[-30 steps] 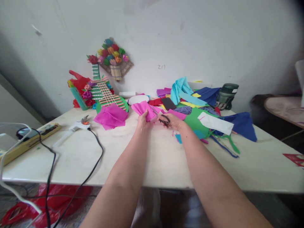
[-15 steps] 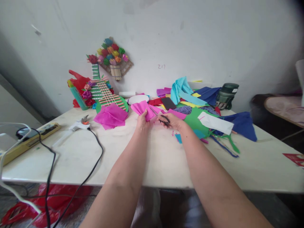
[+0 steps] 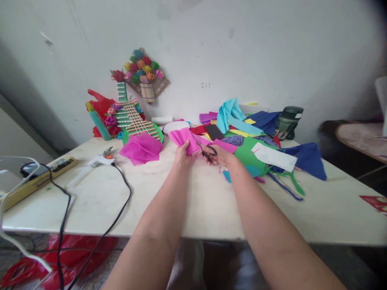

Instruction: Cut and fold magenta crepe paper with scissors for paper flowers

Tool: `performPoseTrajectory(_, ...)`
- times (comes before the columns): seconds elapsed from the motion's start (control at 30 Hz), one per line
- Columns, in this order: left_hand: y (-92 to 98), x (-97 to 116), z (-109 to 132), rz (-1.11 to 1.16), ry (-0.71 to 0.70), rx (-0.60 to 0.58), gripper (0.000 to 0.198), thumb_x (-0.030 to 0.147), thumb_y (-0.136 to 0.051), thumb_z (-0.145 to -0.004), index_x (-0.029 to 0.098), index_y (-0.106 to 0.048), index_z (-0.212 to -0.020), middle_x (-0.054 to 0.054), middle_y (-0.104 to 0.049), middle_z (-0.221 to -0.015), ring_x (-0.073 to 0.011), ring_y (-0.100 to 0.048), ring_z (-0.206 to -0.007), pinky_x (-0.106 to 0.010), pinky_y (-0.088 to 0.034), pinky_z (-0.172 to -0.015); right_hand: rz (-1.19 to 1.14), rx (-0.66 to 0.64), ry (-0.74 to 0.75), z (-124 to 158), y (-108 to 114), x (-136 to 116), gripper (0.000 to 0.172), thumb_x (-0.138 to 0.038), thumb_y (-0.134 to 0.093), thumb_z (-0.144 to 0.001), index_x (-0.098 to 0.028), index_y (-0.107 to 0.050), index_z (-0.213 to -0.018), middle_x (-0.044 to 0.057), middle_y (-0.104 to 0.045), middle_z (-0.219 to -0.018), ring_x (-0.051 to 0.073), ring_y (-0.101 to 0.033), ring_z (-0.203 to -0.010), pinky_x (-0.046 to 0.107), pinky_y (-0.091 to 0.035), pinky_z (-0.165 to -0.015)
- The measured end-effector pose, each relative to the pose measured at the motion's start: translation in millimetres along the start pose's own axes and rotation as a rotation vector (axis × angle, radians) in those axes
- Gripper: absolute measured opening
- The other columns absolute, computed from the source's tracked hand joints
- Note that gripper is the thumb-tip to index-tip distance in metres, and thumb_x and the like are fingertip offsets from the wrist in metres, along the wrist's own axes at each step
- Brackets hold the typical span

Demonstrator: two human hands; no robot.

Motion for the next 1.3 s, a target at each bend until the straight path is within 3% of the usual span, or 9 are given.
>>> performPoseTrajectory(0.4,-4.6,-0.7,7.7,-0.025,0.019,-0.018,0.006,0.011,-0.058,-0.08,0.013,-0.061,-0.085,-0.004,-0.065,-0.064,-0.0152,-0.066,-0.061,-0.025,-0.054,-0.066,-0.05,0.076,0.02,-2.7,-0.1,-4.6,0.032,-0.039,-0.047,-0.09,-0.013,-0.059,-0.076,0.0,-0.058,-0.051,0.008,-0.052,-0.036,0.016,-0.026,-0.027)
performPoseTrajectory(0.53,-1.6,-2.3,7.7,-0.017,0.033,0.028,0.009,0.01,-0.057,-0.08,0.013,-0.061,-0.087,-0.005,-0.066,-0.067,-0.0151,-0.066,-0.061,-0.025,-0.054,-0.067,-0.066,0.074,0.024,-1.7,-1.9,-7.4,0.032,-0.039,-0.047,-0.09,-0.012,-0.06,-0.079,0.001,-0.058,-0.051,0.008,-0.052,-0.036,0.016,-0.026,-0.027)
performPoseTrajectory(0.97,-6.0,-2.5,6.2,-0.012,0.036,-0.012,0.015,0.01,-0.053,-0.082,0.01,-0.061,-0.095,-0.006,-0.067,-0.067,-0.0163,-0.066,-0.062,-0.026,-0.054,-0.069,-0.055,0.087,0.048,-7.2,0.3,-3.3,0.034,-0.044,-0.051,-0.087,-0.013,-0.06,-0.077,0.0,-0.058,-0.051,0.007,-0.052,-0.036,0.015,-0.026,-0.027)
performPoseTrajectory(1.13,-6.4,-0.9,5.3,-0.036,0.021,-0.026,0.011,0.01,-0.053,-0.083,0.011,-0.061,-0.089,-0.005,-0.066,-0.065,-0.0161,-0.066,-0.062,-0.026,-0.055,-0.07,-0.062,0.096,0.05,-6.3,-1.9,-6.3,0.035,-0.044,-0.052,-0.087,-0.013,-0.058,-0.071,0.0,-0.057,-0.05,0.007,-0.051,-0.035,0.016,-0.025,-0.026)
performPoseTrajectory(1.3,-8.1,2.3,6.2,-0.054,-0.005,-0.039,0.011,0.01,-0.051,-0.084,0.013,-0.058,-0.077,-0.004,-0.065,-0.061,-0.014,-0.064,-0.057,-0.023,-0.055,-0.066,-0.089,0.102,0.032,-6.2,-3.6,-6.6,0.034,-0.042,-0.051,-0.088,-0.012,-0.06,-0.076,-0.001,-0.055,-0.049,0.007,-0.049,-0.034,0.016,-0.024,-0.025)
Point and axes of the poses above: each hand's wrist, its own z-axis away from the middle knuckle, its own y-axis out of the back of the hand, x = y × z, the point moved 10 cm from there along -z, towards the middle knuckle
